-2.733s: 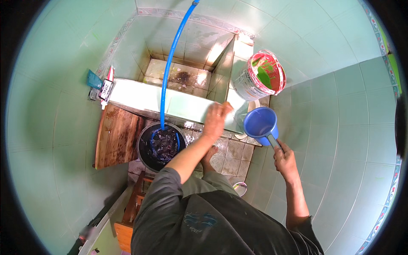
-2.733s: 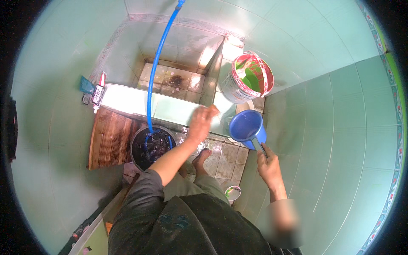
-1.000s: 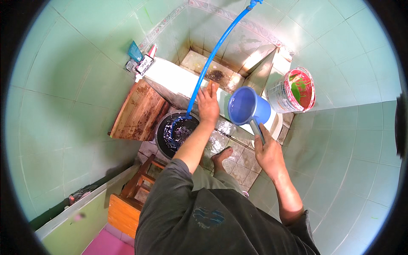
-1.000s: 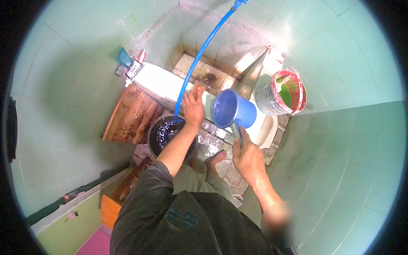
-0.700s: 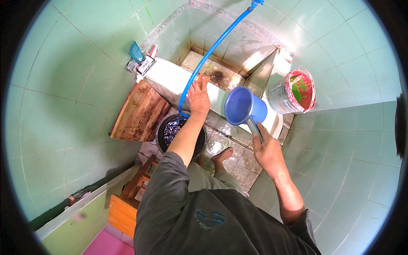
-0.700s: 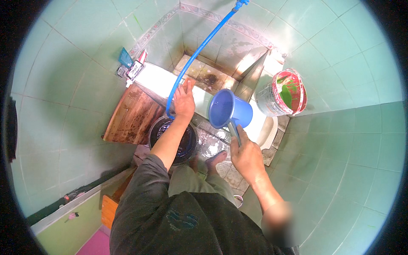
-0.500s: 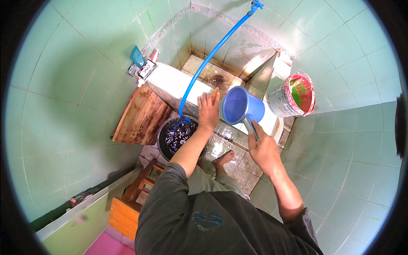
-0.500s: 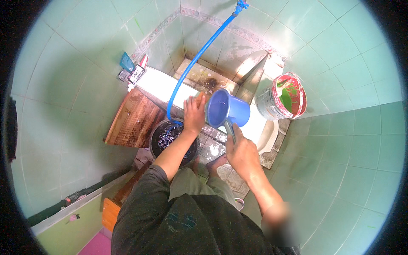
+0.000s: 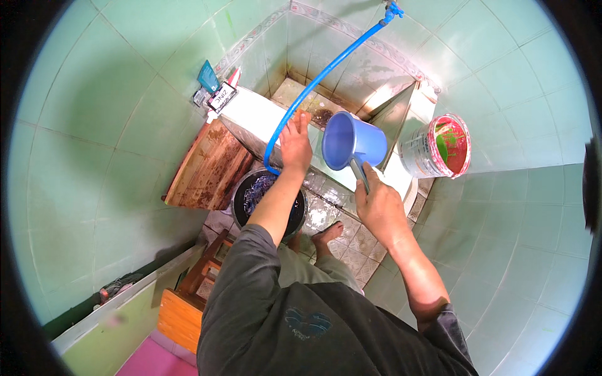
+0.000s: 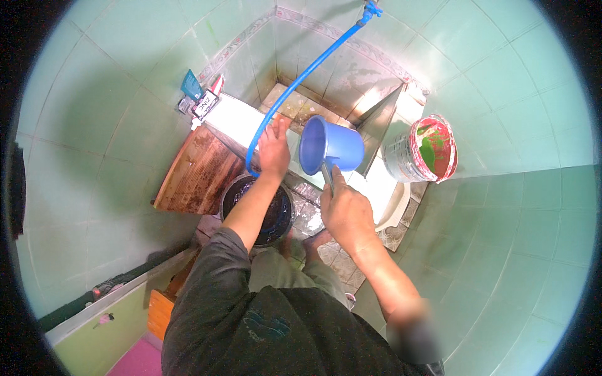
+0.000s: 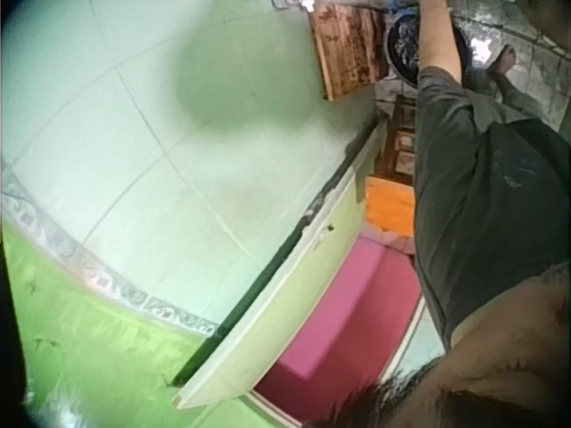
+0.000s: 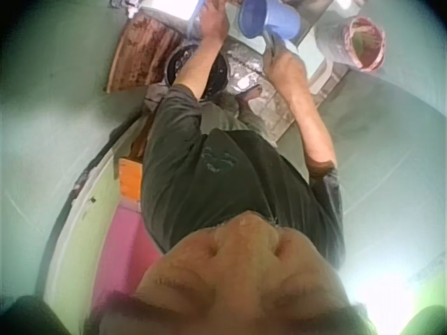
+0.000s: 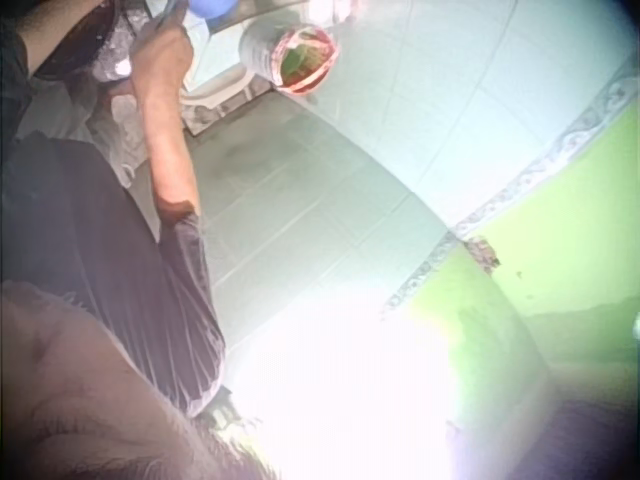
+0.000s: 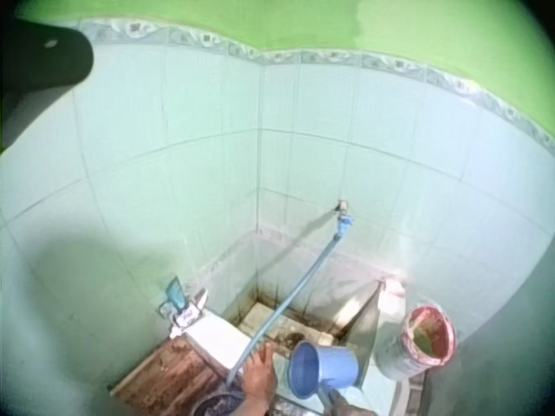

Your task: The person cleans a tiled wall section by hand using water and a cloth. They scoop water from a bucket using a blue scoop, pour it onto the tiles, and scrub the surface with a cloth before rinsing with more water.

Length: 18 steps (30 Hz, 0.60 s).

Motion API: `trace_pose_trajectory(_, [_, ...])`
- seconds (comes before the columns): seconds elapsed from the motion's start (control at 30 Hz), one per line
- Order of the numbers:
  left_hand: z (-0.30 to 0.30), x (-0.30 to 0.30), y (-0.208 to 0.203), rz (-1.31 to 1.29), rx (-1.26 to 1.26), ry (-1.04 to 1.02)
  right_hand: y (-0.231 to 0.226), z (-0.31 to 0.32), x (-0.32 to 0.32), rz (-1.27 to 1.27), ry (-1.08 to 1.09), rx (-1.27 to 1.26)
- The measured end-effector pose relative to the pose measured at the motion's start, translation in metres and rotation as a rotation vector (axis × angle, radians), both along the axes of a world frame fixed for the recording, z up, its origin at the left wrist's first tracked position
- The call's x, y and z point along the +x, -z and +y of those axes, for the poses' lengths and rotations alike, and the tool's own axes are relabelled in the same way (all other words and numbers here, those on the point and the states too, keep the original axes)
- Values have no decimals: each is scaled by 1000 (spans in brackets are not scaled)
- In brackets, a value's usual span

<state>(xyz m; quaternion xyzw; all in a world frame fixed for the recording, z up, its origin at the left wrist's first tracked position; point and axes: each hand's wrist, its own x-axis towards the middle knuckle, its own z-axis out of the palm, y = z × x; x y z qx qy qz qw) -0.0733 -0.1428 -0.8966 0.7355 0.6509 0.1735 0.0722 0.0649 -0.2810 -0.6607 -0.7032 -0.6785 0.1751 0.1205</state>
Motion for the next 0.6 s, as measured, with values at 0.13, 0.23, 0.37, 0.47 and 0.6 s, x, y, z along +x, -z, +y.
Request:
trace_pose_trajectory(0.13, [-42, 19, -4, 26, 50, 187, 9, 7, -3, -9, -9, 10])
trace_pose_trajectory(0.23, [-43, 5, -15, -30, -83, 290, 6, 11, 2, 40, 22, 10])
trace_pose_trajectory(0.37, [-42, -34, -48, -274, 149, 335, -7, 10, 8, 112, 81, 24])
trace_pose_trajectory(0.47, [-19, -81, -46, -298, 344, 192, -21, 8, 9, 222, 160, -64])
trace_pose_trajectory(0.6, [21, -147, -18, -133, 370, -66, -25, 9, 6, 247, 184, -126])
